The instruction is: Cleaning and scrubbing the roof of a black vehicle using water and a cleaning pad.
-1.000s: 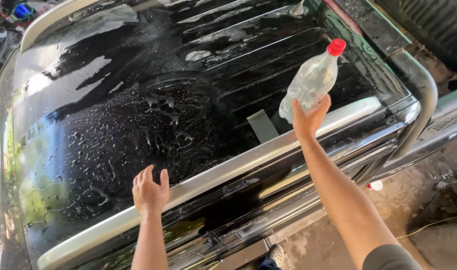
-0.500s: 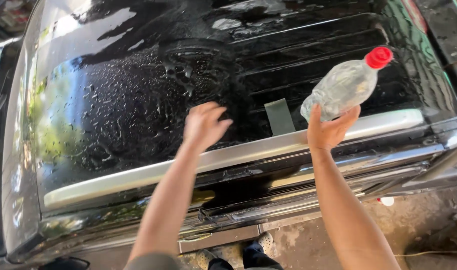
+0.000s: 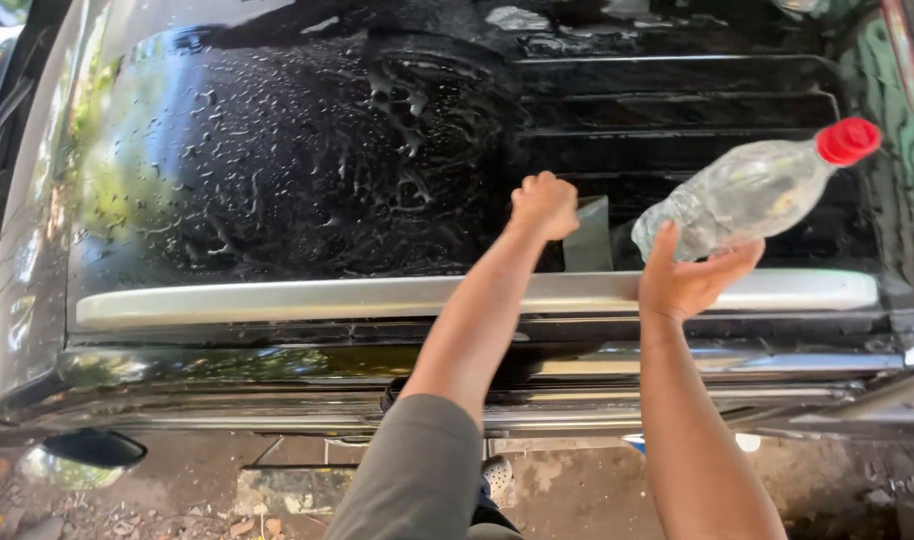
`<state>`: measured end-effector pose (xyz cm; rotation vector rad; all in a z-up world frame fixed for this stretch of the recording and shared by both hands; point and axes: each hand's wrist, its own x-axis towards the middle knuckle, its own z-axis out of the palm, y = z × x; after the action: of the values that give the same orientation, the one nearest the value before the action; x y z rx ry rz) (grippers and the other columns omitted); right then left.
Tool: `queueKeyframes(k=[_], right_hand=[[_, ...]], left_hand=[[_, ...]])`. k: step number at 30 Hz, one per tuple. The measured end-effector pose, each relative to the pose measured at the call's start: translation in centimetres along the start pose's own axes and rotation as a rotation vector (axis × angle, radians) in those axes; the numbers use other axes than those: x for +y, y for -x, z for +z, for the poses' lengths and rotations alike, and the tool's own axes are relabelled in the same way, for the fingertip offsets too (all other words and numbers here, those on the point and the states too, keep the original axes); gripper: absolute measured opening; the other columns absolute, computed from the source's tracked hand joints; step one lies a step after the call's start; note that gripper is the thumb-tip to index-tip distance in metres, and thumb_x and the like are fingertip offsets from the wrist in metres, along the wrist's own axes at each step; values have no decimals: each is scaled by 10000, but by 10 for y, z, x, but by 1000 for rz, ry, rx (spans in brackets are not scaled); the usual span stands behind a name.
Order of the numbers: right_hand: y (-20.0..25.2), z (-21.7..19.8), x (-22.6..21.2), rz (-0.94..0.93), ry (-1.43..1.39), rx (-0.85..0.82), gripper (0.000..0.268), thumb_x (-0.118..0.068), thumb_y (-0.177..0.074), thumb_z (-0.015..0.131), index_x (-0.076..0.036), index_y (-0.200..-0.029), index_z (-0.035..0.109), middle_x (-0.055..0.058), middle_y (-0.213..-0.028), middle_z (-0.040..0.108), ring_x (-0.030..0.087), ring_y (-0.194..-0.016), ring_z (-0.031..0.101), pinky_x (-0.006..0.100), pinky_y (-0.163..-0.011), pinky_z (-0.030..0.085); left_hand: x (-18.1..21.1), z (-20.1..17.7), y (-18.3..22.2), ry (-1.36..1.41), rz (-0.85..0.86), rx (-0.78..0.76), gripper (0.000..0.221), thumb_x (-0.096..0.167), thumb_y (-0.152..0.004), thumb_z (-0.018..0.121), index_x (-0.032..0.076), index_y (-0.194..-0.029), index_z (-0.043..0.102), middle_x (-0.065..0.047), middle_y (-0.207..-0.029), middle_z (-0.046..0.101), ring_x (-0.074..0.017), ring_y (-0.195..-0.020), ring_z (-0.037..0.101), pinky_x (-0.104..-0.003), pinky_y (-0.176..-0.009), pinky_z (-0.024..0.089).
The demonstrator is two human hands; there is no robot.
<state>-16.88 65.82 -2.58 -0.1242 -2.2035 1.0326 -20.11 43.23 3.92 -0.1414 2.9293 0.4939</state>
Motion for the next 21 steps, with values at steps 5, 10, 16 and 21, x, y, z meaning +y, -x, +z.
queueKeyframes(k=[5,10,16,21], right_hand=[[-1,1,-12,43,17,-37,1115,-360,-997,913,17,-1615,64,200,-1662,298,364,-1499,466,455,-1225,453],[-8,2,-11,62,-2,-13,1256,-414,-885,978,10,-1641,68,213,-1644,279,377,-1485,443,449,-1224,437],[-13,4,-9,116,-68,-14,1340,-355,-787,1020,-1,-1639,48,227,-1700,229,387,-1551,374,459,-1285,367],[-14,-2,-11,192,-164,-56,1327,-362,-791,981,-63,-1690,51,185,-1742,253,346,-1566,423,435,-1256,375]], left_hand=[[-51,1,4,653,5,-91,355,245,-691,782,67,-999,767,-121,-974,771,-274,-918,732,-419,-842,585],[-72,-30,51,1070,-64,46,282,176,-801,798,9,-1012,715,-100,-911,752,-187,-814,706,-347,-750,585],[-98,-82,139,1396,-169,156,375,69,-876,751,28,-1220,606,-73,-951,712,-133,-805,685,-286,-743,595],[-137,-78,179,1557,-100,206,501,66,-864,730,61,-1350,609,-48,-955,687,-118,-802,679,-283,-741,589]])
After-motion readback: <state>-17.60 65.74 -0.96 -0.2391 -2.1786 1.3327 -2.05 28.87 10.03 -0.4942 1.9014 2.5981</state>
